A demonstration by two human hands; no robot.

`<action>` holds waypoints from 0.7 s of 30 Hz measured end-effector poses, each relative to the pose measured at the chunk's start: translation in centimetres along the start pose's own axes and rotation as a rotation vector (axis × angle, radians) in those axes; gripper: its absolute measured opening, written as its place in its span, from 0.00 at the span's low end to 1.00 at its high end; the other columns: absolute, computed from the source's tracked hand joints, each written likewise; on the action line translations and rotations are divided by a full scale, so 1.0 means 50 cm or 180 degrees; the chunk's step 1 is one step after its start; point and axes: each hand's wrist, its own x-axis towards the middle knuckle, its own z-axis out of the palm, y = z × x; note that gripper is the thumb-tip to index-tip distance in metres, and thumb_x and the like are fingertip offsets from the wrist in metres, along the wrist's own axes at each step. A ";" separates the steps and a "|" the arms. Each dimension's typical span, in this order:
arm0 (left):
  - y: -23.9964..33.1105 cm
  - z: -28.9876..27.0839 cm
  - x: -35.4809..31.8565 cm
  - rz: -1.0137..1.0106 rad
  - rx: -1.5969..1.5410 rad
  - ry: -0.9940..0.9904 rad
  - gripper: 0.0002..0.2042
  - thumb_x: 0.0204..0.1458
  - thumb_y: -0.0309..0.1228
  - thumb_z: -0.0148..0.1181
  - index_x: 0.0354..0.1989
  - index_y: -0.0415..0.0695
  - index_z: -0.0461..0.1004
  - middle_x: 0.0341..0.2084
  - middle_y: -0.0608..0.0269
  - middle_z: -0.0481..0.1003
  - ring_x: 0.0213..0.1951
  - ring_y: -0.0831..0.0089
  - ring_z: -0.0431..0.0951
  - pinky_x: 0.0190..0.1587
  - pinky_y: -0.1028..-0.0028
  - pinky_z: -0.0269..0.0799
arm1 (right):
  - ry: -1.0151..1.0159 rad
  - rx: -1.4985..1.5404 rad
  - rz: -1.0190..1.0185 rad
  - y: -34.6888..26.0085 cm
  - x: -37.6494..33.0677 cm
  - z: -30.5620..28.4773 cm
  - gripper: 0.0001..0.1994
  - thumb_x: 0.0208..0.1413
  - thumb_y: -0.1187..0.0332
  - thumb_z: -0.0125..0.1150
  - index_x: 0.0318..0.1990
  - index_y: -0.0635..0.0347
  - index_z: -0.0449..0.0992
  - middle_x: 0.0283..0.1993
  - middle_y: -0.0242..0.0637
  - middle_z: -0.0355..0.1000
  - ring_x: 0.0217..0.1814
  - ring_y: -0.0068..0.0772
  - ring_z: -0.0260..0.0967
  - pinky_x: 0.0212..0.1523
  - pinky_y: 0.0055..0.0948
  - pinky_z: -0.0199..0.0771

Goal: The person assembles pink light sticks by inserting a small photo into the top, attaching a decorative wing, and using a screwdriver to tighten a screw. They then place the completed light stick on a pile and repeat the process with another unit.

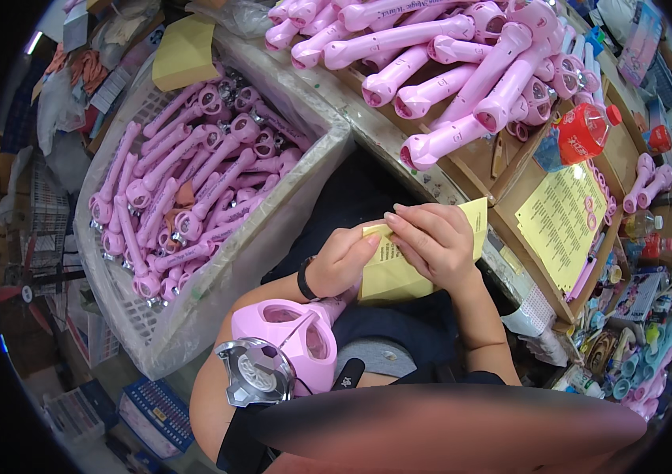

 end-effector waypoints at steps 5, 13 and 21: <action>-0.006 0.001 0.001 0.0010 -0.0048 0.0055 0.17 0.65 0.29 0.39 0.56 0.32 0.68 0.43 0.57 0.78 0.44 0.77 0.76 0.49 0.75 0.71 | 0.0055 -0.0126 -0.0131 0.002 -0.001 0.007 0.19 0.41 0.72 0.71 0.46 0.57 0.81 0.45 0.34 0.77 0.41 0.33 0.75 0.37 0.28 0.74; -0.017 0.003 0.003 -0.0131 -0.0111 0.0361 0.16 0.66 0.31 0.41 0.53 0.33 0.70 0.39 0.61 0.78 0.40 0.81 0.75 0.45 0.77 0.71 | -0.0001 -0.0359 0.0176 -0.020 -0.010 0.020 0.18 0.43 0.73 0.69 0.45 0.59 0.81 0.46 0.38 0.78 0.44 0.35 0.77 0.42 0.29 0.77; -0.020 0.003 0.003 -0.0058 -0.0018 0.0362 0.16 0.66 0.31 0.42 0.52 0.32 0.71 0.37 0.60 0.78 0.39 0.80 0.76 0.43 0.76 0.71 | 0.0107 -0.0337 0.0063 -0.017 -0.015 0.022 0.17 0.43 0.74 0.70 0.45 0.59 0.81 0.47 0.39 0.78 0.44 0.36 0.78 0.41 0.28 0.77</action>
